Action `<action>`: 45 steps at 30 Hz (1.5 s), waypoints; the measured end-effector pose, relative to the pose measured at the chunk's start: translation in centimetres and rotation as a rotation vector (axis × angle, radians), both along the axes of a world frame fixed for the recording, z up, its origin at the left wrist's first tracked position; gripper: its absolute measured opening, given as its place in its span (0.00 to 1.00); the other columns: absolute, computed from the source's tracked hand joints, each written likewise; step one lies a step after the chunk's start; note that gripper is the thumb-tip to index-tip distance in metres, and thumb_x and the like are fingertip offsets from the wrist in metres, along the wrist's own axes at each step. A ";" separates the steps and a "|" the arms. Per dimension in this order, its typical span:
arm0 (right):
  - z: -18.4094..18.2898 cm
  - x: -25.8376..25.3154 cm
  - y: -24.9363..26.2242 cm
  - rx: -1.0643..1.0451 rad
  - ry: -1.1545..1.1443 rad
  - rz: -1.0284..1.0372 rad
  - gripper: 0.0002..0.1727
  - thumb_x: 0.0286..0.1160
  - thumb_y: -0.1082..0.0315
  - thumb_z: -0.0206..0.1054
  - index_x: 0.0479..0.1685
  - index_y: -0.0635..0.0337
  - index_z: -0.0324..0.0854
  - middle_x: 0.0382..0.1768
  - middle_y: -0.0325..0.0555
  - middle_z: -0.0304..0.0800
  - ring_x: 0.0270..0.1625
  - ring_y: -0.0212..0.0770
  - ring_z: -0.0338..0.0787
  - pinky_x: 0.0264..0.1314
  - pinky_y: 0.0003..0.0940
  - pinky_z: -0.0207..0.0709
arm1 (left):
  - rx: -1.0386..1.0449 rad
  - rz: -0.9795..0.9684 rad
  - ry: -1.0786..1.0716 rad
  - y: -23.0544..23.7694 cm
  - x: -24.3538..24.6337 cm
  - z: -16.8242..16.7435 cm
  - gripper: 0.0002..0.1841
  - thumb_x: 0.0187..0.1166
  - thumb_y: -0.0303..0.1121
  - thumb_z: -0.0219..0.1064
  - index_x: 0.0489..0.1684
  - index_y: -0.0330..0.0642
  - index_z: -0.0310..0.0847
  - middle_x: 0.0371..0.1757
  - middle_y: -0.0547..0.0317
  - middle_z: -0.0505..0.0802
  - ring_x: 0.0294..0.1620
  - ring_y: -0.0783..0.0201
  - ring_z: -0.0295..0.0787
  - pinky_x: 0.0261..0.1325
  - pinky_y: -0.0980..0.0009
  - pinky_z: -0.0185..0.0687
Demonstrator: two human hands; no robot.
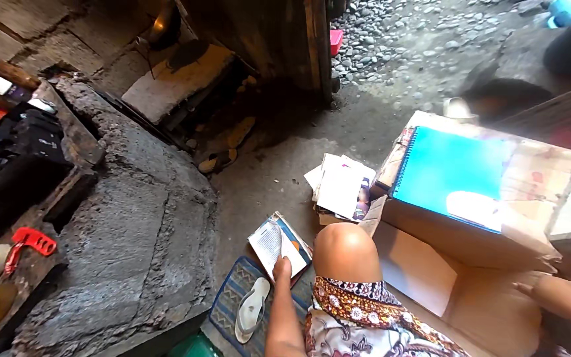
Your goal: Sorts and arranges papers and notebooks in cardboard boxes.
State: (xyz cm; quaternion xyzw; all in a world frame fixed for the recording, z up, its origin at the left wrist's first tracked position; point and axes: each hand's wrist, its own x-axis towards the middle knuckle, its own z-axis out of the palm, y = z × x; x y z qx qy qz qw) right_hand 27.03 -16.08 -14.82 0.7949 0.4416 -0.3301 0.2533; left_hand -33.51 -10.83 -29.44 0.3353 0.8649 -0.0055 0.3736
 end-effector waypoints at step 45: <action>4.1 -1.8 0.2 0.041 0.058 -0.123 0.31 0.83 0.49 0.65 0.63 0.73 0.83 0.68 0.72 0.84 0.74 0.70 0.82 0.73 0.74 0.71 | 0.648 -0.258 -0.608 12.4 13.5 25.8 0.19 0.92 0.34 0.54 0.73 0.30 0.75 0.64 0.38 0.88 0.60 0.54 0.88 0.61 0.57 0.84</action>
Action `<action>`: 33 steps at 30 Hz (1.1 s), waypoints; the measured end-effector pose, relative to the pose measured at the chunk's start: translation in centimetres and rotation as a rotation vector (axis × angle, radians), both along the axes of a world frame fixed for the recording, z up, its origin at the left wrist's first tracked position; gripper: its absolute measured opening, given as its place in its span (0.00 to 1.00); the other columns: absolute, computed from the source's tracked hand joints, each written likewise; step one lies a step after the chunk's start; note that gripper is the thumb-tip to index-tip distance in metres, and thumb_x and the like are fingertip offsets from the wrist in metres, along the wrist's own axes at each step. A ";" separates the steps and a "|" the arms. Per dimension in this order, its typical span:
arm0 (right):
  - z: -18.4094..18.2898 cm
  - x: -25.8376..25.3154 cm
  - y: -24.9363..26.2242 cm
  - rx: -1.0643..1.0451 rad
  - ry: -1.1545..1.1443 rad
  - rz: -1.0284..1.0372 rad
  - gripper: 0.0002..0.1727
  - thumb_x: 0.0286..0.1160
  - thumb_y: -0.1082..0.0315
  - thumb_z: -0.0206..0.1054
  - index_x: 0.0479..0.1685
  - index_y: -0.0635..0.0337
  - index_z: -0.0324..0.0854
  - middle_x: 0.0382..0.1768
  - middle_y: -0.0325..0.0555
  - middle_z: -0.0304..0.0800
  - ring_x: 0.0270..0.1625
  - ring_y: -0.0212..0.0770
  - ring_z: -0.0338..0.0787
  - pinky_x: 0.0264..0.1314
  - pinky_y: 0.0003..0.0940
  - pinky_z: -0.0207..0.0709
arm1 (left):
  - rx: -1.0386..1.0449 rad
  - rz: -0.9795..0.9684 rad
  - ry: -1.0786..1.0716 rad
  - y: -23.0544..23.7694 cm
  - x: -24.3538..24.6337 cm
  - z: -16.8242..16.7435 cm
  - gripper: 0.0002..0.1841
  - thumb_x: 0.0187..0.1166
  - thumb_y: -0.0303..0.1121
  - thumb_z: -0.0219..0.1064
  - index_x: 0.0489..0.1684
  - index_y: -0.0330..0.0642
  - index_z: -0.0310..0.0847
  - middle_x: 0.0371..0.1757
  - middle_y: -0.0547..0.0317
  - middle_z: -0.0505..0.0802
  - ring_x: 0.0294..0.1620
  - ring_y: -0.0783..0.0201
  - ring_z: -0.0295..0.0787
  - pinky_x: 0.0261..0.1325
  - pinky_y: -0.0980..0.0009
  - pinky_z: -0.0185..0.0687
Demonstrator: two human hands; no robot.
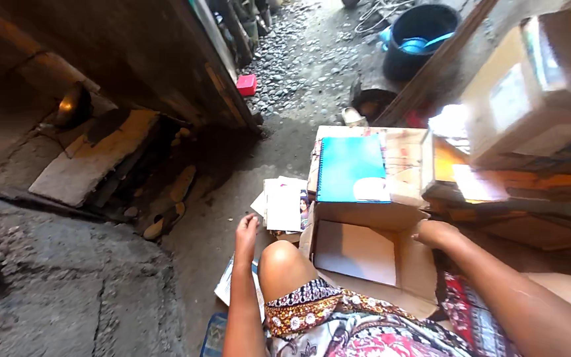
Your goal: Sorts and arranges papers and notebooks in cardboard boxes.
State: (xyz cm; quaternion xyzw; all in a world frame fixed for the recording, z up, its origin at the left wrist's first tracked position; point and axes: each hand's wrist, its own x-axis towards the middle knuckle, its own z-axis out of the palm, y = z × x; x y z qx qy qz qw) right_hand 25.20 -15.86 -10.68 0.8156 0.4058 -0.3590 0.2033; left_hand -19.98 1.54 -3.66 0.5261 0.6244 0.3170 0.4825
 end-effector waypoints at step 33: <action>0.9 1.1 0.5 -0.093 0.075 0.067 0.33 0.85 0.45 0.61 0.66 0.72 0.81 0.70 0.70 0.83 0.77 0.67 0.81 0.75 0.71 0.70 | -0.333 -0.934 1.092 2.1 18.4 -3.5 0.32 0.82 0.43 0.64 0.83 0.35 0.66 0.70 0.35 0.86 0.70 0.36 0.84 0.66 0.32 0.77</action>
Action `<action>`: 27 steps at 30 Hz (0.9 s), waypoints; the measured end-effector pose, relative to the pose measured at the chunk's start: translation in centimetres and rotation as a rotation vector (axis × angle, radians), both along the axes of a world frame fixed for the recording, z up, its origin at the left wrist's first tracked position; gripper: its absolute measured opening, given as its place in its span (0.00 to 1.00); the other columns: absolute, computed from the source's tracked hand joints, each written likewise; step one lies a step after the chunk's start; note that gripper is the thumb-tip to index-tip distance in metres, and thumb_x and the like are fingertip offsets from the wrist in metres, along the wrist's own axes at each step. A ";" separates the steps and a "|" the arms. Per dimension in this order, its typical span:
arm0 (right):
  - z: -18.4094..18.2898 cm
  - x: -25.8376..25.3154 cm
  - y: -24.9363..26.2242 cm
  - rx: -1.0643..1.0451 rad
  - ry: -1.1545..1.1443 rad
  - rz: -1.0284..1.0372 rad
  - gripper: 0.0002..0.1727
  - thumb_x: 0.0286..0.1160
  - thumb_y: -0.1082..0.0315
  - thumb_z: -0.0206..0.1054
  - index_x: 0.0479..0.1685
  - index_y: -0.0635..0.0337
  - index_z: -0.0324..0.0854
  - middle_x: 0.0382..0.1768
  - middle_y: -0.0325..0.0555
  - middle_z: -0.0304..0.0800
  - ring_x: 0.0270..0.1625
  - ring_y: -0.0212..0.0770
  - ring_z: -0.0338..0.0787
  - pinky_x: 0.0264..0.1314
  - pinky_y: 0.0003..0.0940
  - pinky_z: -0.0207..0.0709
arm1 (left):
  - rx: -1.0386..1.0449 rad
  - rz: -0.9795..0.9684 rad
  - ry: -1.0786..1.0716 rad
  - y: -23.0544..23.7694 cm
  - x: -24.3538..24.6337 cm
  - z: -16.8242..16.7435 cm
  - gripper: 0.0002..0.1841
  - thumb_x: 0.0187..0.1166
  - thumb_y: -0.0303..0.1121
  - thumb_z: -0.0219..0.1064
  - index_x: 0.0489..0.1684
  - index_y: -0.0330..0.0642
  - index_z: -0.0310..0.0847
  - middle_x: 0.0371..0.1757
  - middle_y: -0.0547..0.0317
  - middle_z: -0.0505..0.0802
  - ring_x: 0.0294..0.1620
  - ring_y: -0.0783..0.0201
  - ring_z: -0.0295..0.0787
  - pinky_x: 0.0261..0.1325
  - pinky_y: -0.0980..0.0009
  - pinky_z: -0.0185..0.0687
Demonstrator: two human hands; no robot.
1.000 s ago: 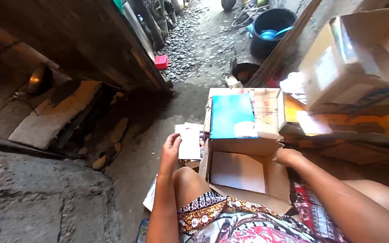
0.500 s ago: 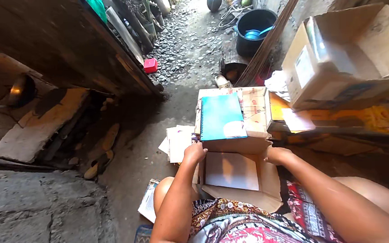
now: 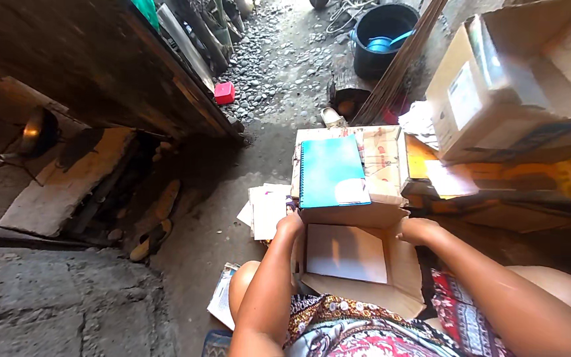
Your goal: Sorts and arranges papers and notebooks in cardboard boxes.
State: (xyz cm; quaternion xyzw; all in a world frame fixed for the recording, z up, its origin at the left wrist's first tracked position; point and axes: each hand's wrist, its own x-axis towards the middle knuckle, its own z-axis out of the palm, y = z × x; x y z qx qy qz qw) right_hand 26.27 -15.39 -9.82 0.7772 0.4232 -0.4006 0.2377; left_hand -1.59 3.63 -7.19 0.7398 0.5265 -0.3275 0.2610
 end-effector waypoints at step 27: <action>-1.3 1.2 -0.5 0.016 0.033 0.001 0.33 0.84 0.45 0.62 0.65 0.71 0.82 0.68 0.69 0.85 0.76 0.67 0.81 0.75 0.71 0.70 | -0.066 -0.035 -0.034 -1.1 0.4 -1.6 0.37 0.78 0.40 0.68 0.81 0.25 0.60 0.70 0.31 0.84 0.68 0.39 0.85 0.68 0.39 0.80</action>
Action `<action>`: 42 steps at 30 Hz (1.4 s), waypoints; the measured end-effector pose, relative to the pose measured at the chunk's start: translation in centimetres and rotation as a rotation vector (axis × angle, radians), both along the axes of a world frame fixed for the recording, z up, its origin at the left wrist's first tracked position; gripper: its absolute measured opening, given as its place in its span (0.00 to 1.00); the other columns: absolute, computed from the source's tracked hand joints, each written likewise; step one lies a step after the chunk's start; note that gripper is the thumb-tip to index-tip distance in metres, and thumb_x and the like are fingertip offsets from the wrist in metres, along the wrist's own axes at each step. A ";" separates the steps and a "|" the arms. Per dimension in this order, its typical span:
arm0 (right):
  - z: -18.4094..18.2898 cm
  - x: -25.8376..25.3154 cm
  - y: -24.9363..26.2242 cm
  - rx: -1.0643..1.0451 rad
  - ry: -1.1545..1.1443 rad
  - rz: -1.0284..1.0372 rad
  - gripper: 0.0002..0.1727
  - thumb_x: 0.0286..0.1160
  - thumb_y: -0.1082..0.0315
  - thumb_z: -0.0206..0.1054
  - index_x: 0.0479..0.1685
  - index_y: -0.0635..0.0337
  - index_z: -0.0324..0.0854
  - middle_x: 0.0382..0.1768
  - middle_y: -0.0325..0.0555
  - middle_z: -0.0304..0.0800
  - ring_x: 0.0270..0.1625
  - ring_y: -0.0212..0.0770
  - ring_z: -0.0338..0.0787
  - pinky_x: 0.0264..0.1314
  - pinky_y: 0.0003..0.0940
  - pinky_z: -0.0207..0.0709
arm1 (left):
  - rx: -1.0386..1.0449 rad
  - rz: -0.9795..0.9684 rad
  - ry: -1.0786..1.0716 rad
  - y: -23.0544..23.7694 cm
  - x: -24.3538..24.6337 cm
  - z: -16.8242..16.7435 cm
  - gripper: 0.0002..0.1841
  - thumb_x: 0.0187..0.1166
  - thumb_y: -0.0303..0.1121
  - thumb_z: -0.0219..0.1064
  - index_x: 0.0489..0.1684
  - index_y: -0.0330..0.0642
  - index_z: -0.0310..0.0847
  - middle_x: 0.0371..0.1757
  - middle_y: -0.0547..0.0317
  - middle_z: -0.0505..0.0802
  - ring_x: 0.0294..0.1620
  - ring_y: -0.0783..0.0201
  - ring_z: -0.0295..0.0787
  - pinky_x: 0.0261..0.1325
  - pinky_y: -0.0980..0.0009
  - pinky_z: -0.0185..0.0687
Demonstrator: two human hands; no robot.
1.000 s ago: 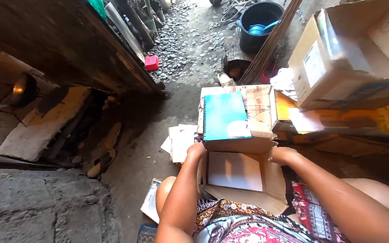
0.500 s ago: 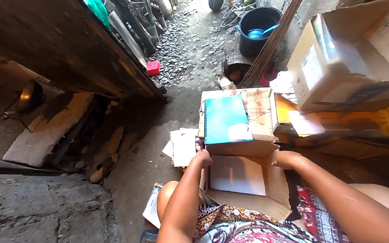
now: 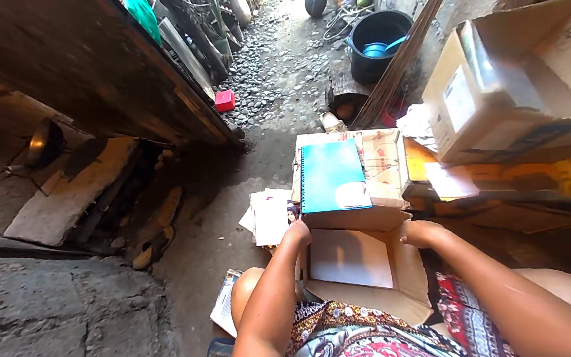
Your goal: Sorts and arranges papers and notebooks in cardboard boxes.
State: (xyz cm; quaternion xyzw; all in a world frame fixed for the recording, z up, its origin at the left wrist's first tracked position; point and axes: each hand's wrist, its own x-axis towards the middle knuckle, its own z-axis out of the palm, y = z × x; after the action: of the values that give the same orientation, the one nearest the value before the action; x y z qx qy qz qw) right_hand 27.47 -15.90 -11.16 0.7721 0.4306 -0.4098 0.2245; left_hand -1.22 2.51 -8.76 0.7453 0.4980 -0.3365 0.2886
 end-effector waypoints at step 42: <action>-0.8 -1.0 0.3 -0.009 -0.069 -0.020 0.35 0.83 0.46 0.65 0.73 0.72 0.75 0.66 0.73 0.85 0.72 0.72 0.83 0.70 0.73 0.73 | 0.220 0.815 -0.277 12.5 -19.5 -10.4 0.21 0.86 0.32 0.58 0.74 0.31 0.76 0.68 0.31 0.86 0.70 0.39 0.84 0.71 0.42 0.77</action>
State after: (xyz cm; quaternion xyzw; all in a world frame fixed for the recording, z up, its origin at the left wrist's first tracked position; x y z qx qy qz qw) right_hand 26.42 -15.60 -11.96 0.7891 0.4131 -0.3871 0.2387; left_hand -20.71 15.04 -19.17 0.5523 0.7407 -0.0373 0.3808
